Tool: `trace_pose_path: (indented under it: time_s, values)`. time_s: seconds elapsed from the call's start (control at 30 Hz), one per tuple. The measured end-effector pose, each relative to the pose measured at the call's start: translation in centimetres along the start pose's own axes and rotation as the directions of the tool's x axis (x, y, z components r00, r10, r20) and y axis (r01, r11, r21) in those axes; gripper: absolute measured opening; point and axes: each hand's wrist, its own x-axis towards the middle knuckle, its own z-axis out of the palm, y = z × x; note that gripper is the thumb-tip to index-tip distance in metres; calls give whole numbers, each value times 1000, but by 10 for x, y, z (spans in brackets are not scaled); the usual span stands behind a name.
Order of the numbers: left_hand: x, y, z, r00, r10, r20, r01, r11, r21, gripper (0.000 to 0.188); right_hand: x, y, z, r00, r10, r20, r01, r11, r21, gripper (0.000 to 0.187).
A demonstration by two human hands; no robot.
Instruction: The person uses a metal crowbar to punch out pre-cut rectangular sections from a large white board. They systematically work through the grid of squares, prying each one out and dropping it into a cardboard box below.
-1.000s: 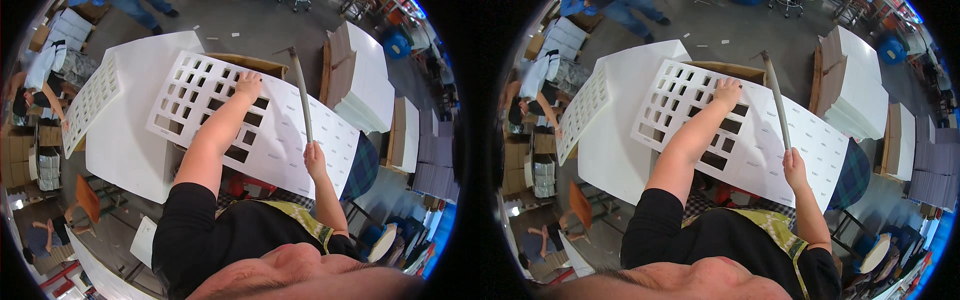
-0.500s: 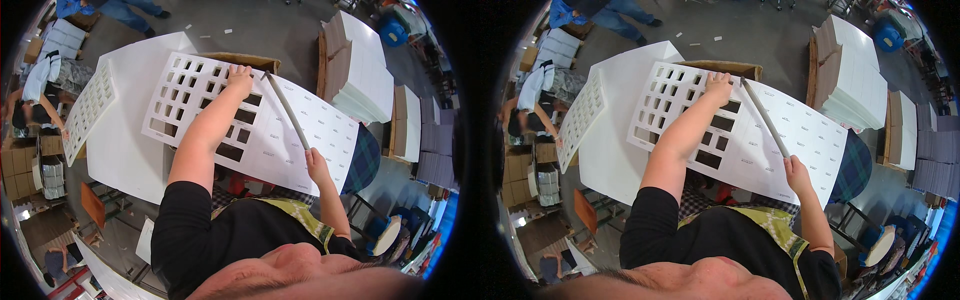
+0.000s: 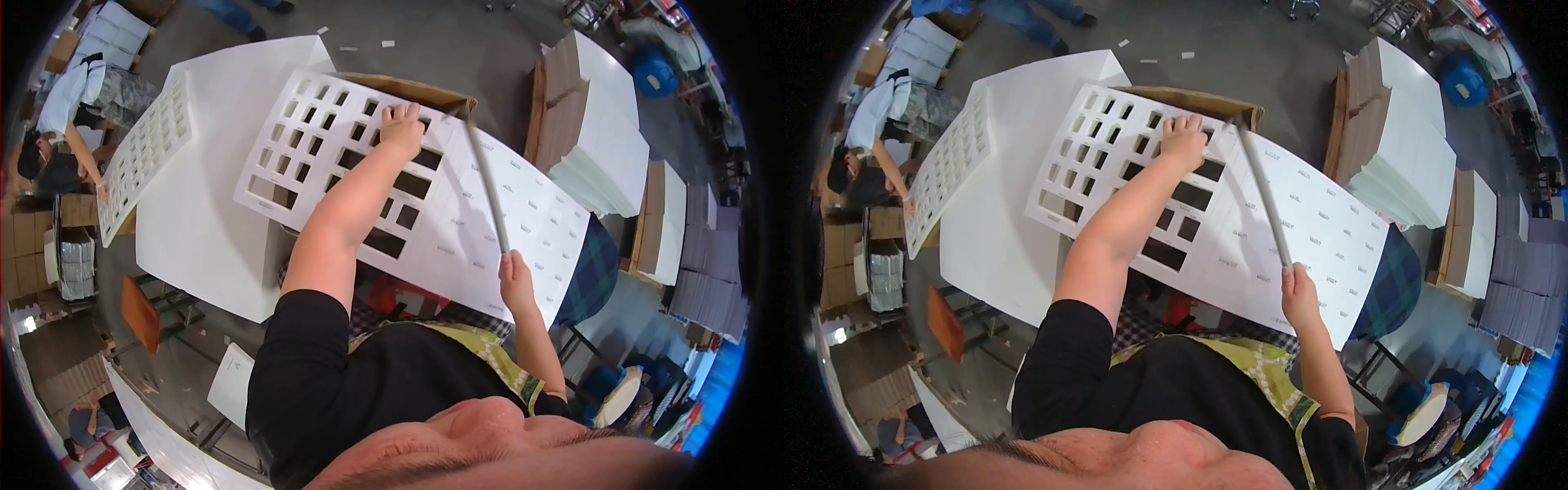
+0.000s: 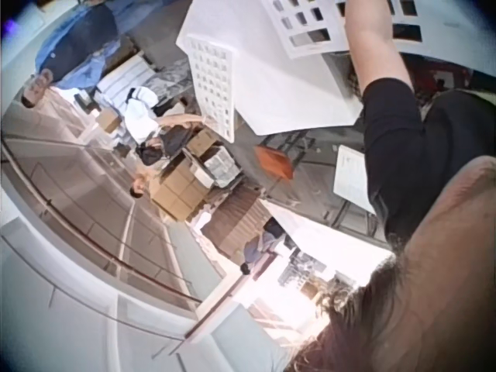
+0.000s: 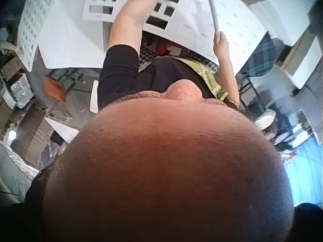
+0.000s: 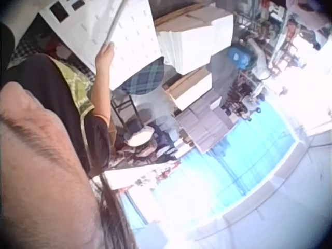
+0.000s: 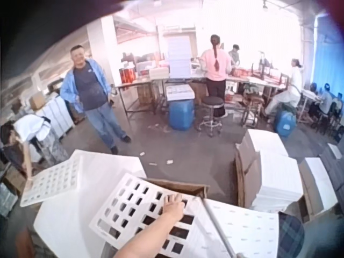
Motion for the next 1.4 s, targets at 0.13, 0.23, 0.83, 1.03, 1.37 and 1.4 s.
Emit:
trace_pose_path:
  time_s: [0.13, 0.23, 0.83, 1.03, 1.37, 1.4]
  values:
    - [-4, -3, 4, 997, -15, -75, 11, 999, -47, 24, -15, 6, 0, 973, -204, -106, 215, 971, 104, 22]
    - [-6, 1, 9, 987, -4, -159, -9, 997, -78, 22, 0, 37, 20, 999, -41, 3, 41, 985, -165, 23]
    - [-2, 2, 2, 999, -39, 5, 39, 998, -45, 16, -9, 37, 12, 962, -186, -198, 223, 958, 182, 24]
    - [2, -2, -32, 968, 85, 236, -81, 996, -26, 39, -10, 19, 12, 998, 67, -4, -65, 977, 205, 31]
    - [79, -16, -28, 851, 159, 501, -122, 987, -106, 47, 23, 42, 11, 986, 56, -159, 31, 868, 496, 31]
    - [84, -16, -23, 834, 174, 523, -148, 985, -91, 39, 30, 49, 7, 979, 49, -198, 54, 873, 484, 31]
